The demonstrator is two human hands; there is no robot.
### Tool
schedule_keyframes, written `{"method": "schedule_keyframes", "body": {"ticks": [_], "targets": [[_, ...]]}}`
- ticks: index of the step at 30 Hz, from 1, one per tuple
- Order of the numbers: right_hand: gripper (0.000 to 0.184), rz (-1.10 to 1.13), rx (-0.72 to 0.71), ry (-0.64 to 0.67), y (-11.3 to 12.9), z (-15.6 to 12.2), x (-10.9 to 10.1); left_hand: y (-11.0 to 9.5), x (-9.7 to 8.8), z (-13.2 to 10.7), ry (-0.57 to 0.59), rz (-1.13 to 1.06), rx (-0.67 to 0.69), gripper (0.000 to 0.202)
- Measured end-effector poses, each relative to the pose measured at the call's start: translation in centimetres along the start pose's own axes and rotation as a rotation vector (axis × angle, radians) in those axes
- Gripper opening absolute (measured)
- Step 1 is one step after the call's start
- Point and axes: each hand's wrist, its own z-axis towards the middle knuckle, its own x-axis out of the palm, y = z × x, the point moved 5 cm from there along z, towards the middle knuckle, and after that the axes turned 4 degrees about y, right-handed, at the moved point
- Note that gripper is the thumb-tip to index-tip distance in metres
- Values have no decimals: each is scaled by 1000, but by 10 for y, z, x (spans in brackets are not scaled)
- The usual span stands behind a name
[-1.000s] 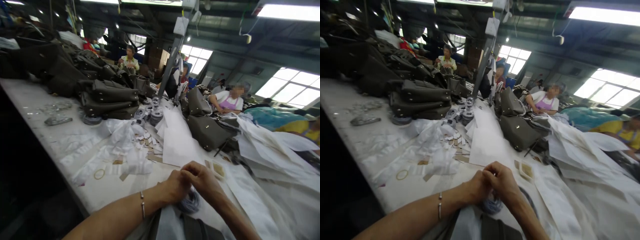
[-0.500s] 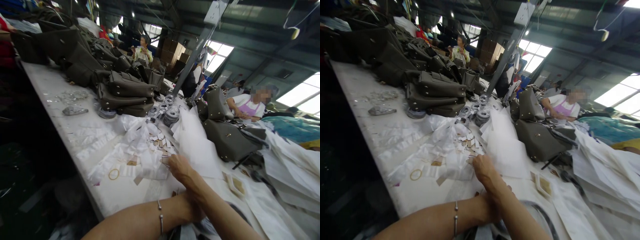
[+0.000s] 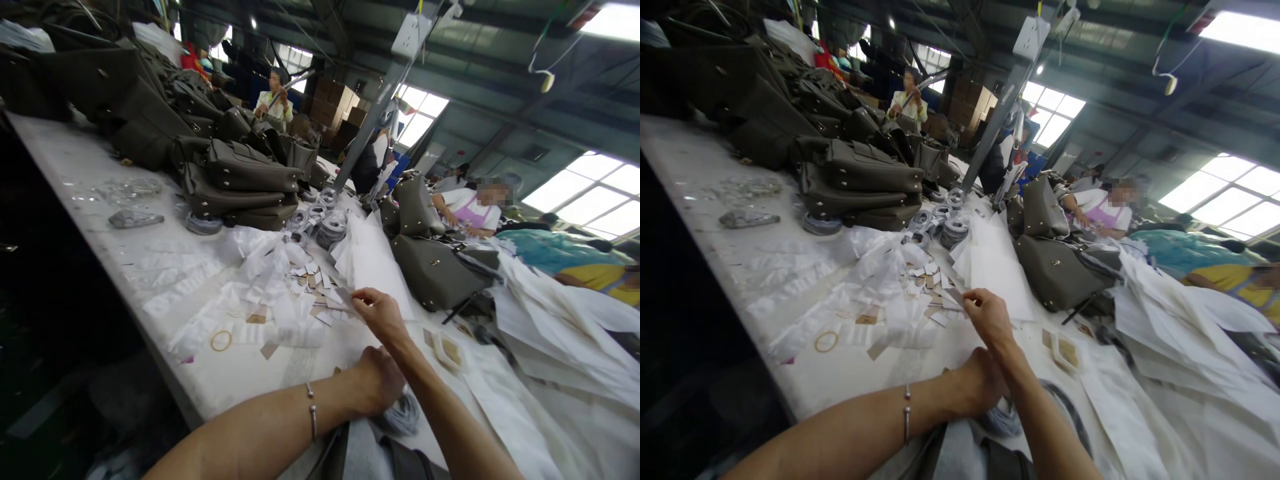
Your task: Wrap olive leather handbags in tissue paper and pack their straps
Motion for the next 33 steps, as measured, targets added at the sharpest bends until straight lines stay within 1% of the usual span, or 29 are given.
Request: {"method": "schedule_keyframes", "body": {"ticks": [1,3,4,5,6,8,11,14,16,18,21,24,26,28,30,33], "targets": [[22,162,18,-45,0,-1,-5,0,1,1,29,8,-3,14],[22,566,48,-100,0,-5,-11,1,1,2,75,13,-13,9],[25,755,57,-104,2,-8,-13,2,-1,2,85,10,-16,9],[29,898,60,-94,4,-11,-14,2,-3,1,90,5,-18,10],[33,1003,63,-81,5,-16,-16,2,-5,0,95,-1,-19,12],[39,1116,68,-60,4,-31,-21,2,-10,-1,103,-12,-22,14],[40,1128,82,-106,-14,-66,-35,4,-14,-2,115,-29,-51,14],[32,1043,62,-241,-40,-110,-50,8,-17,-4,111,-56,-80,16],[26,963,28,-294,-54,-139,-57,11,-19,-6,99,-70,-93,20],[23,893,16,-315,-66,-164,-58,13,-22,-8,92,-73,-108,22],[23,823,82,-344,-81,-193,-51,17,-29,-10,100,-66,-130,20],[28,811,160,-303,-91,-209,-37,20,-37,-9,111,-47,-150,17],[31,853,179,-279,-93,-212,-29,21,-41,-9,115,-32,-152,16],[32,899,195,-283,-93,-211,-26,20,-44,-9,111,-18,-147,16],[33,907,201,-308,-90,-208,-28,17,-47,-10,100,-3,-139,15],[31,846,175,-387,-83,-205,-40,12,-50,-12,78,19,-126,14]]}}
